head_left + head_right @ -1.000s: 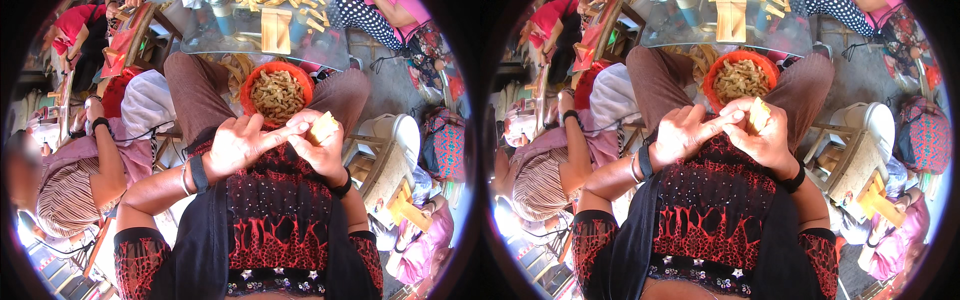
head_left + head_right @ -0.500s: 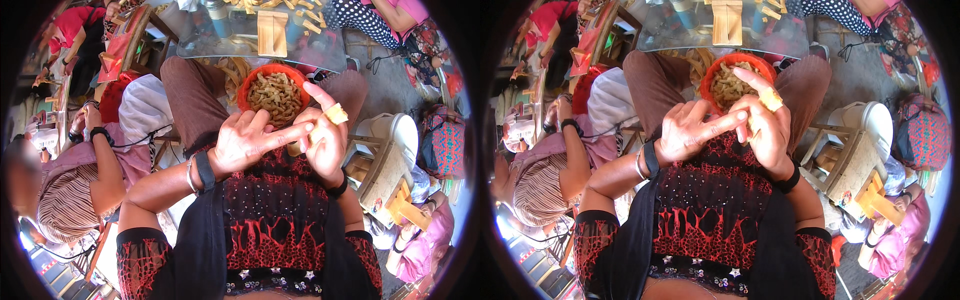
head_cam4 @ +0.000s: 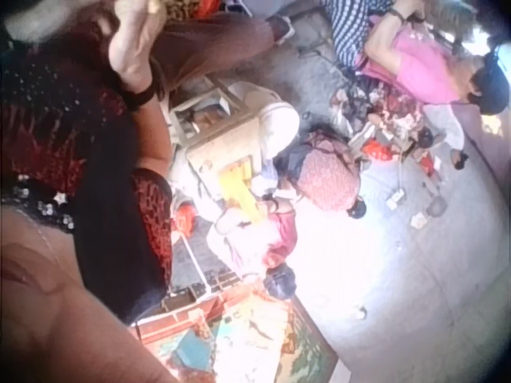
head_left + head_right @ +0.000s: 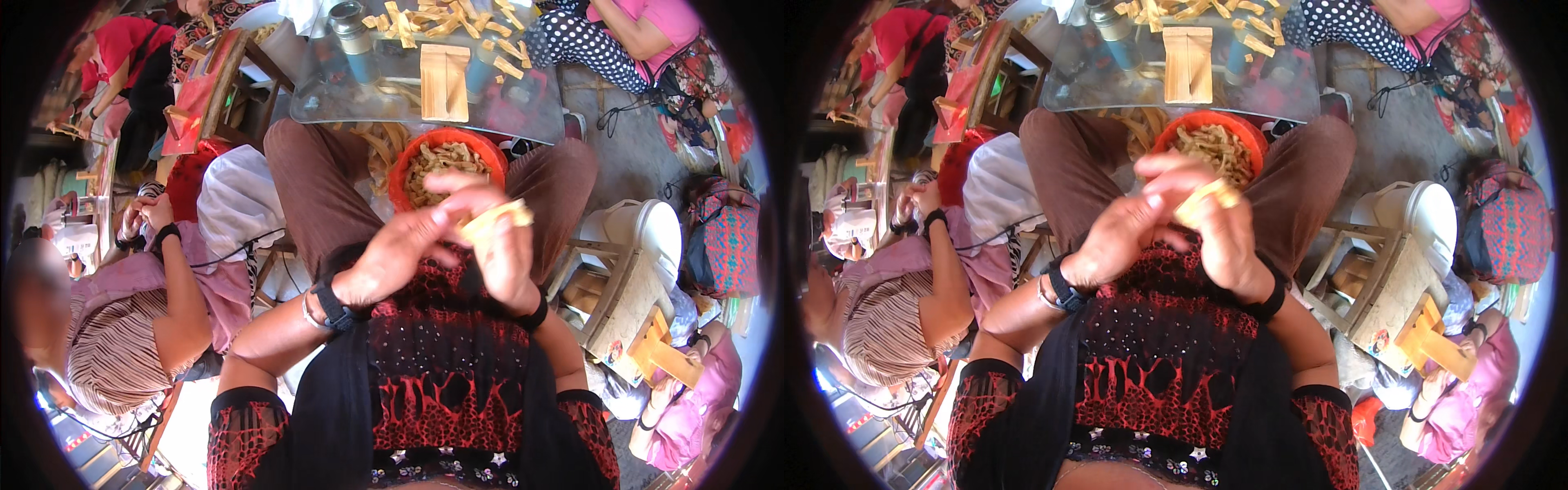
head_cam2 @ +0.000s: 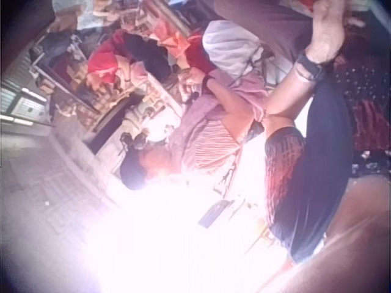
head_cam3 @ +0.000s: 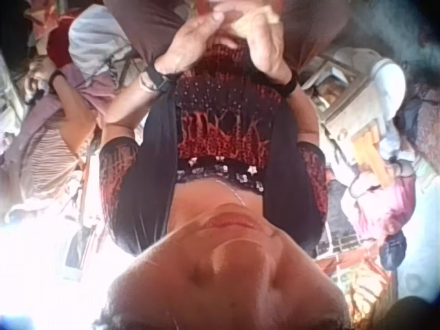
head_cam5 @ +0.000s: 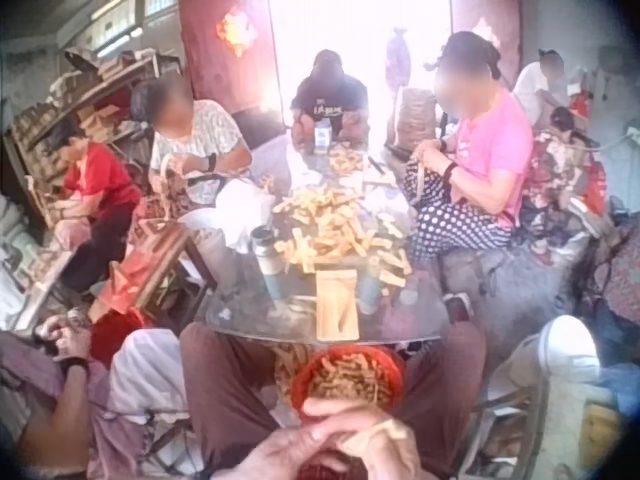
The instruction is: The person folds yellow paper strips into specific shapes by hand and places them into a red bowl.
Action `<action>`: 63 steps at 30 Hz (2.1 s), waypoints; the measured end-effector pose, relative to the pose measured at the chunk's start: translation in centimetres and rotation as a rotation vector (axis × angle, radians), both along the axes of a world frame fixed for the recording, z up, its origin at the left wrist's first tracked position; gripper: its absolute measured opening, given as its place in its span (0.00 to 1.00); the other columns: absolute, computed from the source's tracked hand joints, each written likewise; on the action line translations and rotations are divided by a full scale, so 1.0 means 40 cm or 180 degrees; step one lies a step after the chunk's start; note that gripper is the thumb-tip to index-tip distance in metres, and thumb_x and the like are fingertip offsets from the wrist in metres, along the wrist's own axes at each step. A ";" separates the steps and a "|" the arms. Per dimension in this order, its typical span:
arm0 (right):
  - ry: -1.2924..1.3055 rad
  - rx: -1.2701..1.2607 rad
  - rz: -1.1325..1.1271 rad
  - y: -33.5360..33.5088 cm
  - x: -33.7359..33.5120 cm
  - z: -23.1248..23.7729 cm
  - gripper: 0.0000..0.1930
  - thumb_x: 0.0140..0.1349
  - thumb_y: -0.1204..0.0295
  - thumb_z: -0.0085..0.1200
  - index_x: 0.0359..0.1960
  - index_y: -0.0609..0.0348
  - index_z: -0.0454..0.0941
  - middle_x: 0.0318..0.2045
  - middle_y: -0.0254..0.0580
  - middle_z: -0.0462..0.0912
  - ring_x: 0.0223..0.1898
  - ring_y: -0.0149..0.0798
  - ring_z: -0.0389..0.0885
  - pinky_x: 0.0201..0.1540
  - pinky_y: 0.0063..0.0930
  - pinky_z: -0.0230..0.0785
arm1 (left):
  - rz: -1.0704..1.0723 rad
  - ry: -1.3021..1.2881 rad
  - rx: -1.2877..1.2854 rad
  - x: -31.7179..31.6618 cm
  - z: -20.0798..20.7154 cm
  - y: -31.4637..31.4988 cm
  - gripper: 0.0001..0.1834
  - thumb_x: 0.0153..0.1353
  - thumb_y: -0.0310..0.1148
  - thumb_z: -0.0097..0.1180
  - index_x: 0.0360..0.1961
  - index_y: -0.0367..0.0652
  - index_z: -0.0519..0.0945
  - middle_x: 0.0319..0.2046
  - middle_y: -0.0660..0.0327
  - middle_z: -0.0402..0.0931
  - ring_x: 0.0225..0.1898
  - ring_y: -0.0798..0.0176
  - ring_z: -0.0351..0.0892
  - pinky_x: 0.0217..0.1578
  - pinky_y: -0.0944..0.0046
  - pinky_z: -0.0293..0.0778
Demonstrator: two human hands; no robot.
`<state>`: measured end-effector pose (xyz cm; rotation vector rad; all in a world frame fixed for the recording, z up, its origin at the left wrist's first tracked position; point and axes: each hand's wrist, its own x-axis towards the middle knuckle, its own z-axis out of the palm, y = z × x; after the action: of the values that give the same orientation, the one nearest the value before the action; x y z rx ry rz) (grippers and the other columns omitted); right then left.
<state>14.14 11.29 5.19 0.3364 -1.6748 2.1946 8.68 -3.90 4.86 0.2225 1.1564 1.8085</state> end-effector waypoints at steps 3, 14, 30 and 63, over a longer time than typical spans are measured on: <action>0.0031 0.1219 0.0240 0.008 -0.006 0.009 0.26 0.72 0.56 0.37 0.58 0.67 0.70 0.61 0.55 0.69 0.65 0.52 0.64 0.66 0.43 0.54 | 0.0286 -0.0705 0.0407 -0.038 -0.013 0.002 0.15 0.71 0.32 0.46 0.54 0.36 0.74 0.47 0.57 0.78 0.47 0.65 0.78 0.48 0.64 0.76; -0.0589 0.1492 -0.1385 0.018 0.032 -0.017 0.07 0.53 0.76 0.63 0.34 0.58 0.83 0.35 0.42 0.82 0.35 0.41 0.79 0.40 0.30 0.71 | 0.0781 -0.0759 0.0844 -0.098 -0.029 0.014 0.14 0.65 0.25 0.53 0.51 0.36 0.74 0.35 0.55 0.80 0.35 0.64 0.79 0.42 0.66 0.74; -0.0921 0.1035 -0.1842 0.014 -0.009 -0.064 0.09 0.54 0.85 0.62 0.37 0.68 0.79 0.31 0.42 0.82 0.28 0.29 0.80 0.32 0.21 0.72 | 0.1253 0.4991 -0.1088 -0.056 -0.027 0.051 0.12 0.41 0.17 0.63 0.29 0.40 0.78 0.26 0.60 0.77 0.28 0.55 0.79 0.29 0.63 0.73; -0.1187 -0.0486 -0.0921 0.051 0.022 -0.156 0.10 0.62 0.82 0.47 0.44 0.67 0.78 0.47 0.38 0.71 0.47 0.31 0.73 0.51 0.23 0.66 | 0.0494 0.3437 -0.0727 -0.059 -0.034 0.087 0.12 0.51 0.18 0.65 0.38 0.36 0.78 0.33 0.59 0.77 0.30 0.67 0.81 0.31 0.70 0.76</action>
<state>15.02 13.33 -1.06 -0.3561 -1.5947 2.2369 6.30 -0.40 3.50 1.0839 2.1390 1.6536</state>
